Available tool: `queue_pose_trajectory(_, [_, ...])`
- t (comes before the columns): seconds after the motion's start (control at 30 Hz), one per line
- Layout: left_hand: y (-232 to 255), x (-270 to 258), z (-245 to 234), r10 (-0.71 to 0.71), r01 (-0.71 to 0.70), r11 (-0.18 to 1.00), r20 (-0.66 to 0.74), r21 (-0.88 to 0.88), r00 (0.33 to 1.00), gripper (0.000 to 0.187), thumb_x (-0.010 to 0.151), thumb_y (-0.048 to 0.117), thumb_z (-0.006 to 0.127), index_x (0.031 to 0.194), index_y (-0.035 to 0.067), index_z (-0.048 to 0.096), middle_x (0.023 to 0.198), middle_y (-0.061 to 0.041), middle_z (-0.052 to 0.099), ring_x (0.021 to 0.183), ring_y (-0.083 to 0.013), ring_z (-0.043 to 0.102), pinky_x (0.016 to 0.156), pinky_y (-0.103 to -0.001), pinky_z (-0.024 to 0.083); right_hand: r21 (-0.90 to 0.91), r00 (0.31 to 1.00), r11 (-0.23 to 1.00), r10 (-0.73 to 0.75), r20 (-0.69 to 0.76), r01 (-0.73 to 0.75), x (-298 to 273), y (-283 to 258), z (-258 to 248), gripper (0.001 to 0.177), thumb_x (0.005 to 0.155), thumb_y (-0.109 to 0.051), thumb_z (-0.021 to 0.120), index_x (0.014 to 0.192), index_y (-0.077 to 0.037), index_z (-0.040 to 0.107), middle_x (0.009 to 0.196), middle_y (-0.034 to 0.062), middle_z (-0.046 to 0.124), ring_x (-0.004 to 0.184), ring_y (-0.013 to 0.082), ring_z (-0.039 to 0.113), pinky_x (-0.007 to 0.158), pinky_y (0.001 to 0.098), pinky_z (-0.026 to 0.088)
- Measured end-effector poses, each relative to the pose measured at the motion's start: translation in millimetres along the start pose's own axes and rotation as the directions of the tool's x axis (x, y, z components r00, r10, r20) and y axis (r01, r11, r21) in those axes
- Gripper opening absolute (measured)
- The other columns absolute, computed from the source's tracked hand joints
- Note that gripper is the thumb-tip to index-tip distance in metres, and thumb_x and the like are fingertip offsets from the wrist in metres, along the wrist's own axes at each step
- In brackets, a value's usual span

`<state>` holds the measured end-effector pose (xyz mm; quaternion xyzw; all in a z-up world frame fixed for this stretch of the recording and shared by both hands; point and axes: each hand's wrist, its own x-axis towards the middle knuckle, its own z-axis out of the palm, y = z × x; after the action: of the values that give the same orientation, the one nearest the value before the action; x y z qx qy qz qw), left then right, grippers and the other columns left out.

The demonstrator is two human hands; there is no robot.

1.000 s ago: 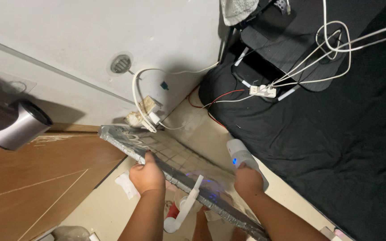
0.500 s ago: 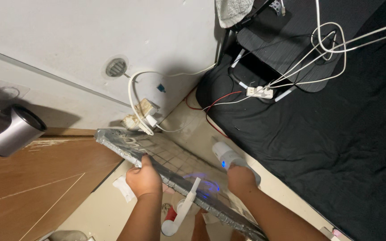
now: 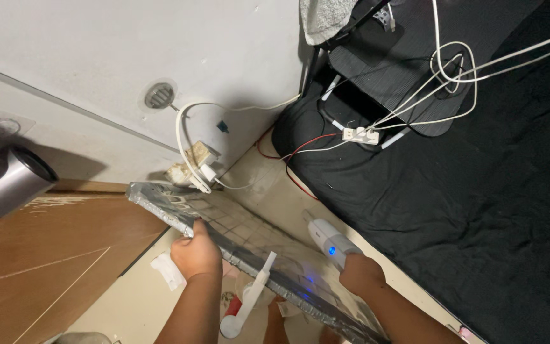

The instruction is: The person picks up a white handheld vacuum cleaner and its attachment, connects the parts together by hand, and then rests the assembled device on a black chair.

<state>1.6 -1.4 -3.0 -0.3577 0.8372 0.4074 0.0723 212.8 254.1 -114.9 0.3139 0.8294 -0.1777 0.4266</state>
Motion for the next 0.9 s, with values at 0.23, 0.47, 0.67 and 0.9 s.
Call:
queue_pose_trajectory(0.23, [-4,5,1,0.023,-0.022,0.998,-0.018,0.053,1.000,0.052,0.086,0.041,0.070,0.076,-0.010,0.071,0.080,-0.023,0.073,0.076,-0.0350,0.070,0.080,-0.044,0.052,-0.084,0.997,0.994,-0.077,-0.012,0.076,-19,9,-8,0.036,0.083,-0.027,0.065,0.112,-0.006,0.071,0.108,0.0170,0.073,0.102,0.0322,0.073,0.093,0.0429,0.058])
queue_pose_trajectory(0.47, [-1,3,-1,0.031,-0.029,0.996,-0.017,0.079,0.999,0.052,0.086,0.042,0.070,0.077,-0.009,0.071,0.081,-0.025,0.072,0.078,-0.0382,0.070,0.080,-0.047,0.052,0.078,0.995,0.995,0.070,-0.073,-0.064,-35,33,-21,0.044,0.082,-0.036,0.070,0.114,-0.006,0.073,0.109,0.0186,0.074,0.105,0.0340,0.072,0.095,0.0431,0.058])
queue_pose_trajectory(0.67, [4,-1,-4,0.036,-0.035,0.996,-0.010,0.086,0.999,0.050,0.087,0.040,0.069,0.078,-0.009,0.070,0.081,-0.026,0.072,0.079,-0.0389,0.070,0.082,-0.047,0.051,0.249,0.979,0.948,0.205,0.004,-0.200,-29,73,-17,0.042,0.084,-0.025,0.063,0.119,-0.003,0.070,0.094,0.0180,0.079,0.077,0.0285,0.081,0.075,0.0407,0.067])
queue_pose_trajectory(0.9, [6,-6,-5,0.062,-0.061,0.996,-0.028,0.067,0.998,0.047,0.087,0.038,0.069,0.079,-0.009,0.070,0.084,-0.026,0.072,0.081,-0.0377,0.070,0.083,-0.046,0.051,0.254,0.975,0.942,0.218,0.027,-0.218,-37,95,2,0.039,0.085,-0.026,0.061,0.107,0.004,0.072,0.077,0.0182,0.079,0.064,0.0249,0.079,0.068,0.0371,0.063])
